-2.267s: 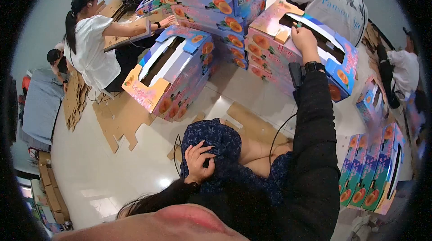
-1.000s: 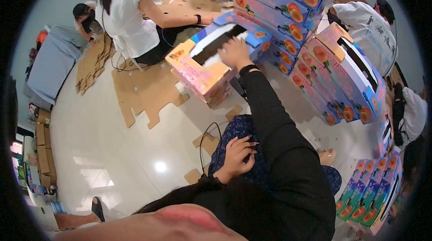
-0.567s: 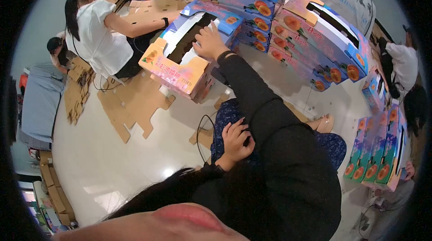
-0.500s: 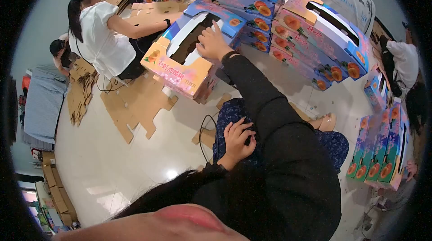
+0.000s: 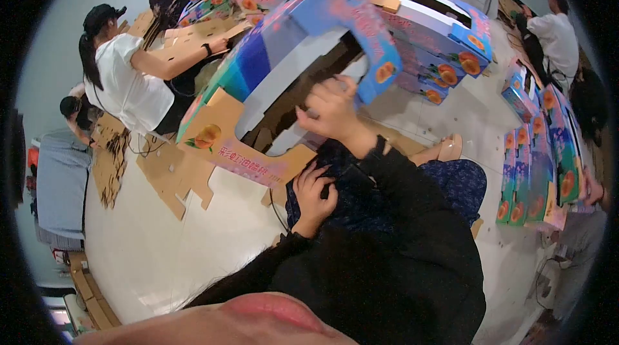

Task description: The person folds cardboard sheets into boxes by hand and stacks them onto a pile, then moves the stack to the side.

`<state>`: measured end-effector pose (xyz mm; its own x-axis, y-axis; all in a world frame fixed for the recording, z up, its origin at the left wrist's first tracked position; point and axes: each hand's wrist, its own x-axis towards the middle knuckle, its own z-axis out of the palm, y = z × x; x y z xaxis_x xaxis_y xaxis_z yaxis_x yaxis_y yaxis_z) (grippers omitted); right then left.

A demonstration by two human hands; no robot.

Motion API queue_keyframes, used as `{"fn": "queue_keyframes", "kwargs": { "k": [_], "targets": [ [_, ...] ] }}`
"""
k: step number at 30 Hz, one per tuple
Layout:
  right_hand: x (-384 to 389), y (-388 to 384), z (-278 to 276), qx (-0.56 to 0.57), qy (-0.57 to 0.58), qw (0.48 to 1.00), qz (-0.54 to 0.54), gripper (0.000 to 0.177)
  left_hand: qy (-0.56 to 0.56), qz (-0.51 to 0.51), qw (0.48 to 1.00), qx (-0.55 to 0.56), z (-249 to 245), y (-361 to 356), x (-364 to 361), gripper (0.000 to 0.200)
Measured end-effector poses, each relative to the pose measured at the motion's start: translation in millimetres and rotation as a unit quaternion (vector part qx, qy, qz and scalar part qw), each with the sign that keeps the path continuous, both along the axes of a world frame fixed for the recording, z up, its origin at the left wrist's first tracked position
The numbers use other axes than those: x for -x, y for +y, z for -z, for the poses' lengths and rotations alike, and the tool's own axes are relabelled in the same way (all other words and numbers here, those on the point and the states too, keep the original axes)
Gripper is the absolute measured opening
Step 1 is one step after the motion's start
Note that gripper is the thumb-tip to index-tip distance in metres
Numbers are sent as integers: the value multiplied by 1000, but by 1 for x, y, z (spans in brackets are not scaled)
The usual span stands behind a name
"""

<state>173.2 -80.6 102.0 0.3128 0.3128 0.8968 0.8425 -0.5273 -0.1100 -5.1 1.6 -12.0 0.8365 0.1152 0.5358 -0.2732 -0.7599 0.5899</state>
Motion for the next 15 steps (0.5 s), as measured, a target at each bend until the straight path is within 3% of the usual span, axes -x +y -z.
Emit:
{"fn": "queue_keyframes", "kwargs": {
  "k": [3,5,7,10,14,15],
  "targets": [
    [9,-52,-46,-21,-60,995,76,21,61,4,998,32,3,-1,4,13],
    [10,-85,-77,-4,-78,988,131,18,22,8,1000,3,-9,-3,0,13],
    [5,-109,-120,-28,-169,962,212,19,1,11,1000,-6,-13,-4,-2,12],
    [-11,-143,-176,38,-225,901,369,22,3,0,1000,-22,-13,-6,-4,14],
    [-73,-191,-230,88,-213,840,490,33,4,-3,1000,-9,-12,-6,-3,10],
    [-92,-200,-233,102,-158,831,523,35,3,-6,1000,-11,-12,-6,-4,10]
  ]
}}
